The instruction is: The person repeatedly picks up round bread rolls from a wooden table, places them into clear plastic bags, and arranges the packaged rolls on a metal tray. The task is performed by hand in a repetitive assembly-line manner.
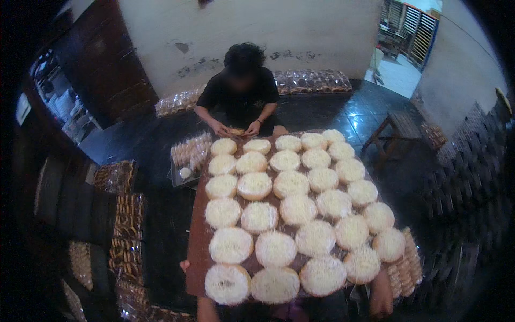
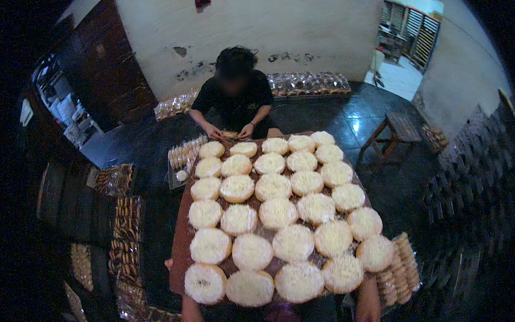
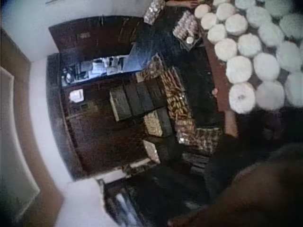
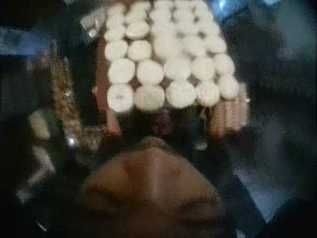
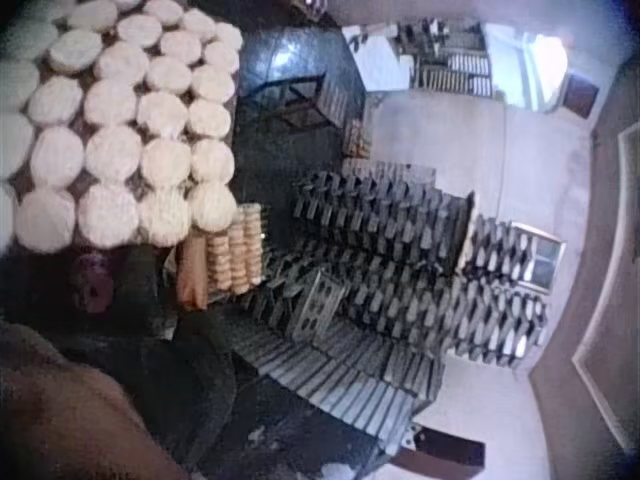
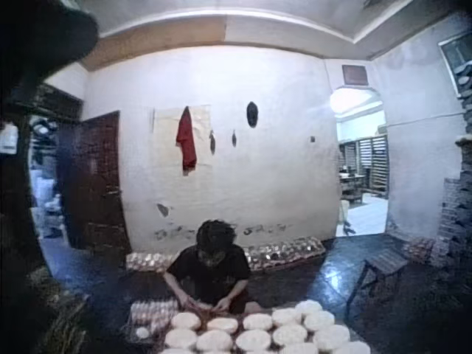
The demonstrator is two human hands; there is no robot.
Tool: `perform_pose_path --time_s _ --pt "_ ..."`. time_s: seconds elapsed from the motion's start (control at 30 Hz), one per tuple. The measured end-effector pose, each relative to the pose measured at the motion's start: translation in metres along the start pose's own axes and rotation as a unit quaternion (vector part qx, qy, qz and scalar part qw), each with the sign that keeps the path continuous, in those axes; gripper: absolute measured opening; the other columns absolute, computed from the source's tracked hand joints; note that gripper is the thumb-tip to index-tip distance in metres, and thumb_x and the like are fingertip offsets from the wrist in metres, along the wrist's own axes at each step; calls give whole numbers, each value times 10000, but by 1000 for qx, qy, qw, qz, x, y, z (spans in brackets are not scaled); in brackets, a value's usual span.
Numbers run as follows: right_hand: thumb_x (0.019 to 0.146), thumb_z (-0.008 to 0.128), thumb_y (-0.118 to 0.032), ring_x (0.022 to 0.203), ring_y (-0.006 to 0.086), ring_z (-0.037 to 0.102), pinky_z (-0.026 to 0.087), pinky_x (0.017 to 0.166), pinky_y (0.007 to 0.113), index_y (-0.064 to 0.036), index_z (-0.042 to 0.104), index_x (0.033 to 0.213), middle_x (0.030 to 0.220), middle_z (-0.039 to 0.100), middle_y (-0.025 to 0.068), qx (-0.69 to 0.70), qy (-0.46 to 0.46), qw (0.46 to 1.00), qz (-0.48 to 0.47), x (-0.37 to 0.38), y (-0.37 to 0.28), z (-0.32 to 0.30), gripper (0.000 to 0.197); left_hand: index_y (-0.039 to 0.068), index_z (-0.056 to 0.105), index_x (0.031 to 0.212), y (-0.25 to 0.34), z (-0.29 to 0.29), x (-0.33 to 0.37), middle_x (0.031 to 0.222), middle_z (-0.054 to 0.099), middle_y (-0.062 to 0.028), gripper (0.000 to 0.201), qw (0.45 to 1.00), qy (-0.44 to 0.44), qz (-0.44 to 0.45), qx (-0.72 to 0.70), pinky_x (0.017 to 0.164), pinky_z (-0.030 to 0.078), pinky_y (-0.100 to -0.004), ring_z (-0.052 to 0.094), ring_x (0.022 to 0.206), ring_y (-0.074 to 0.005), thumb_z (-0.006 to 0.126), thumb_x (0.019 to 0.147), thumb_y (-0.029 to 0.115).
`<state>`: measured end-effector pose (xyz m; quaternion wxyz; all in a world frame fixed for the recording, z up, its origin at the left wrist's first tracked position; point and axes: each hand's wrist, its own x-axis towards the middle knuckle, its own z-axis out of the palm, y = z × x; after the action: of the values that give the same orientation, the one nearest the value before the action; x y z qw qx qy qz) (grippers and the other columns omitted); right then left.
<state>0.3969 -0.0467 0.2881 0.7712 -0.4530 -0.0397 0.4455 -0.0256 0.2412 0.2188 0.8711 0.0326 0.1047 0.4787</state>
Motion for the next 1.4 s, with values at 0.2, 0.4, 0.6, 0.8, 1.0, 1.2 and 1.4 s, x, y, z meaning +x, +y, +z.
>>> perform_pose_path --time_s 0.2,0.4,0.6,0.8,1.0,1.2,1.4 --pt "745 354 -745 989 298 579 453 881 437 23 441 1230 1155 550 172 -21 -118 993 11 62 11 -44 912 -23 423 1228 -35 -36 22 1182 522 -166 659 995 -72 17 74 886 438 -382 540 999 -296 522 696 353" --pt "734 346 -769 1001 305 577 449 889 443 28 437 1234 1168 545 177 -54 -190 980 27 100 9 -58 945 -45 380 1273 0 -69 49 1236 493 -185 649 957 -111 8 268 962 396 -404 509 1099 -320 458 757 340" --pt "723 338 -793 1014 312 574 446 897 449 33 433 1237 1181 541 182 -120 -219 967 50 121 5 -64 978 -53 395 1275 32 -57 60 1255 485 -183 955 915 -74 -114 381 995 363 -414 494 1139 -288 383 743 740" --pt "652 264 -868 998 306 585 427 918 443 97 505 1132 1116 573 210 -265 -137 947 117 166 -17 -116 1104 -58 451 1230 31 -62 61 1205 527 -174 922 864 -68 -132 481 976 390 -398 519 1110 -265 378 758 731" --pt "698 205 -842 1082 297 537 374 976 401 124 456 1191 1185 536 208 -383 -178 903 82 143 -4 -102 1113 -42 551 1135 34 -60 62 1057 602 -134 801 816 15 -129 563 890 438 -367 564 957 -233 407 806 674" --pt "810 224 -737 1047 281 541 365 945 377 81 520 1153 1144 557 207 -720 39 689 -71 185 -21 -133 935 -37 573 1011 76 -33 46 955 574 -84 530 678 53 -34 732 882 394 -319 524 947 -191 533 859 469" --pt "923 375 -393 1035 224 471 363 890 341 13 462 1196 1154 486 139 -417 80 693 -583 35 65 -183 497 -22 400 1295 78 -94 -61 1327 411 -160 496 532 77 311 784 1041 261 -338 368 1246 -239 442 928 309"
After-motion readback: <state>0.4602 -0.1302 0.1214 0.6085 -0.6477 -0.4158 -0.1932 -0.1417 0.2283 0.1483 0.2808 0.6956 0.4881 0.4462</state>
